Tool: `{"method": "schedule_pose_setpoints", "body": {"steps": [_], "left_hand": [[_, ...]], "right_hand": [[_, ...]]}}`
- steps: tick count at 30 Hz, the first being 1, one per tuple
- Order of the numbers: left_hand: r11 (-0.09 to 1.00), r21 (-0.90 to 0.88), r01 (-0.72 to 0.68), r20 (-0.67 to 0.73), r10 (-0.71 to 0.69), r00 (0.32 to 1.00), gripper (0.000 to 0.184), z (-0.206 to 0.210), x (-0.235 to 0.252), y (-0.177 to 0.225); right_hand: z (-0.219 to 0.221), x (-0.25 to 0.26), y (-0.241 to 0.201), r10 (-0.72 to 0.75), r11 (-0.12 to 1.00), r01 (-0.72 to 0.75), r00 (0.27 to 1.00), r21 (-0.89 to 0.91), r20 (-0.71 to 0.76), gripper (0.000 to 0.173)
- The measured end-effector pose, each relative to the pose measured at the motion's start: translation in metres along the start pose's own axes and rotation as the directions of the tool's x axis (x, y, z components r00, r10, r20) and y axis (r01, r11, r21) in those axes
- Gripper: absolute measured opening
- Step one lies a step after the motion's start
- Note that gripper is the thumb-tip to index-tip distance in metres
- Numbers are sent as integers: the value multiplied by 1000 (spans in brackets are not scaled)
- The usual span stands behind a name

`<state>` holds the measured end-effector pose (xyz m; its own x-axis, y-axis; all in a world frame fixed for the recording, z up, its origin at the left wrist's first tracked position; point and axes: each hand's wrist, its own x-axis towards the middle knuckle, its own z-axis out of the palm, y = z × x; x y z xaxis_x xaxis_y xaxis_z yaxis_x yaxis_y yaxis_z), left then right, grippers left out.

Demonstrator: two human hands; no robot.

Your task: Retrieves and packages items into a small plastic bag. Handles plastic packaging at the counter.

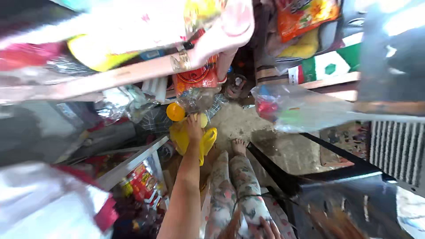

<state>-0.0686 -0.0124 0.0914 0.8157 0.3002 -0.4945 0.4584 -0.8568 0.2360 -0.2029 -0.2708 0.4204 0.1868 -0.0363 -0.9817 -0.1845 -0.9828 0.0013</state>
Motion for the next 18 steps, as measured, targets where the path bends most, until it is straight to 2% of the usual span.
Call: {"method": "schedule_pose_setpoints", "body": {"steps": [1,2,3,5,7,9,11,12,13,14,15,16,18], "left_hand": [[1000,-16,-15,-21,15,1000,86,-19,-25,5],[999,-32,-32,-46,30,998,86,-39,-49,10],[998,-45,-46,-71,42,997,86,-60,-72,16],[992,-106,-75,-151,58,987,87,-98,-120,31],[973,-221,-66,-181,26,983,89,-139,-174,50],[915,-398,-61,-172,-9,985,92,-191,-215,76],[798,-599,-67,-135,-18,991,96,-248,-257,103],[727,-684,-55,-87,-7,996,98,-279,-276,115],[653,-756,-56,-47,32,998,98,-309,-294,125],[581,-812,-63,-11,93,996,95,-334,-310,132],[517,-852,-85,3,168,986,91,-359,-320,141],[470,-873,-129,-9,250,968,87,-384,-323,151],[454,-870,-192,-13,368,930,83,-427,-339,168]], "right_hand": [[31,-3,29,-127,992,127,981,-8,-149,66],[68,3,58,-268,961,276,900,-26,-345,76],[95,11,82,-355,928,369,815,-62,-458,84],[106,7,103,-422,889,457,798,-24,-430,91],[104,-10,131,-474,842,524,832,130,-287,87],[86,-32,163,-539,712,565,820,416,-191,74],[66,-63,211,-562,565,514,813,646,-154,49],[52,-82,232,-522,555,469,839,687,-151,39],[33,-110,243,-423,586,417,889,695,-177,32],[14,-138,253,-307,632,380,923,676,-231,28],[-10,-157,258,-198,679,380,918,628,-342,27],[-36,-174,256,-119,701,434,854,566,-507,28],[-77,-211,238,-13,639,597,640,486,-769,40]]}}
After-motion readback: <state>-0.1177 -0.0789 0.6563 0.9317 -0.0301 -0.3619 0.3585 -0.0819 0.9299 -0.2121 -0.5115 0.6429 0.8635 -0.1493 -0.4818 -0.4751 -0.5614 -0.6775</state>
